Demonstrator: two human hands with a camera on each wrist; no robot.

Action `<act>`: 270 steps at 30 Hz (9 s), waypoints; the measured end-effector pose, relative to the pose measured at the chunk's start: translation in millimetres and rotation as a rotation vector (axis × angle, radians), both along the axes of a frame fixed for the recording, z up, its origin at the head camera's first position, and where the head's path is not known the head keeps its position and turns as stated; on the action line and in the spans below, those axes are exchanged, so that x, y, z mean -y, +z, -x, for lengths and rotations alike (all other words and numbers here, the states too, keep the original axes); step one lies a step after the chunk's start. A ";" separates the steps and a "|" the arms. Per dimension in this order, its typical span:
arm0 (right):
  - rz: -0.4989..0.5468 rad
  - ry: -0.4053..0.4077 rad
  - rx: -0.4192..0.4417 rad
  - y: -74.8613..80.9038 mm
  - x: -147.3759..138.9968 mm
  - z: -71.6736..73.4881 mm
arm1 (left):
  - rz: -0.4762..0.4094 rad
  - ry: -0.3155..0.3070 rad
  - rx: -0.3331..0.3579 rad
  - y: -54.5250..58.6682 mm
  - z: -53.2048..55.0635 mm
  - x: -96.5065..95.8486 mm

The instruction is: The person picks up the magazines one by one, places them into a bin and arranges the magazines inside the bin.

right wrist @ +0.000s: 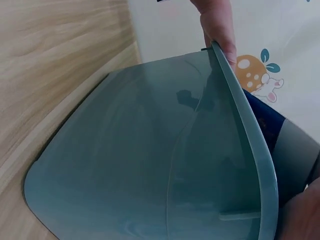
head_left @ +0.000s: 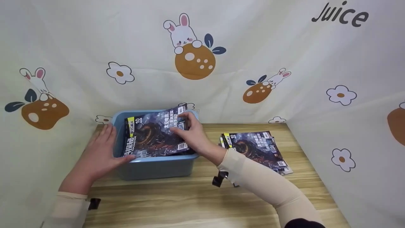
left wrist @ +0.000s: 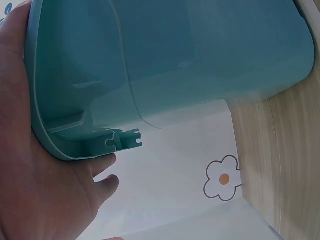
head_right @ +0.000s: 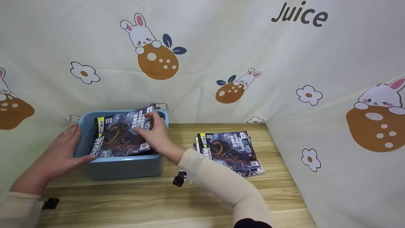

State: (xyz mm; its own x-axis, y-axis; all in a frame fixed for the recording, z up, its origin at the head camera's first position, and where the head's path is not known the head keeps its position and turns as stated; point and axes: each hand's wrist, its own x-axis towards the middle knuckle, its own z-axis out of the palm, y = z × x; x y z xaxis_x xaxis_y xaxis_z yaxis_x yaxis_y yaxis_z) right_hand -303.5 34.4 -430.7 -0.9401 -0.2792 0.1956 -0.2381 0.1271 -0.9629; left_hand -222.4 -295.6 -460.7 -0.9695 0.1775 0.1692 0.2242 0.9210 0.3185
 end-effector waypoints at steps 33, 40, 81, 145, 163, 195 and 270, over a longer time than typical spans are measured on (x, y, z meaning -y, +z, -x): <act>-0.337 -0.131 -0.038 -72.0 -201.7 32.1 | -0.006 -0.013 0.009 2.0 0.0 -2.0; -0.579 -0.140 -0.079 -87.8 -259.1 41.4 | -0.008 0.004 0.018 0.5 -1.2 -0.3; -0.690 -0.277 -0.018 -124.6 -384.2 45.8 | -0.022 -0.009 0.042 2.6 1.3 -0.5; -0.291 0.000 0.344 -126.1 -416.9 61.7 | -0.036 -0.003 0.029 1.3 0.2 0.7; -0.105 -0.140 0.368 -121.7 -393.5 56.9 | -0.052 0.000 0.018 0.7 -1.4 0.0; 0.035 -0.240 0.257 -83.5 -332.2 46.7 | -0.045 -0.006 0.022 0.8 0.3 -0.1; 0.115 0.027 0.208 -3.1 -134.1 37.6 | -0.076 0.004 0.059 -0.1 2.1 -1.5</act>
State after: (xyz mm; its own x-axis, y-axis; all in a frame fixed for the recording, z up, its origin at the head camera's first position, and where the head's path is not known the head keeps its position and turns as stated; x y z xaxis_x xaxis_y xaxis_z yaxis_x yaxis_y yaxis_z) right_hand -341.1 168.5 -433.8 -0.9561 -0.2915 0.0306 -0.0351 0.0102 -0.9993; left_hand -224.4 -294.2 -460.8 -0.9788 0.1627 0.1244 0.1996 0.8944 0.4003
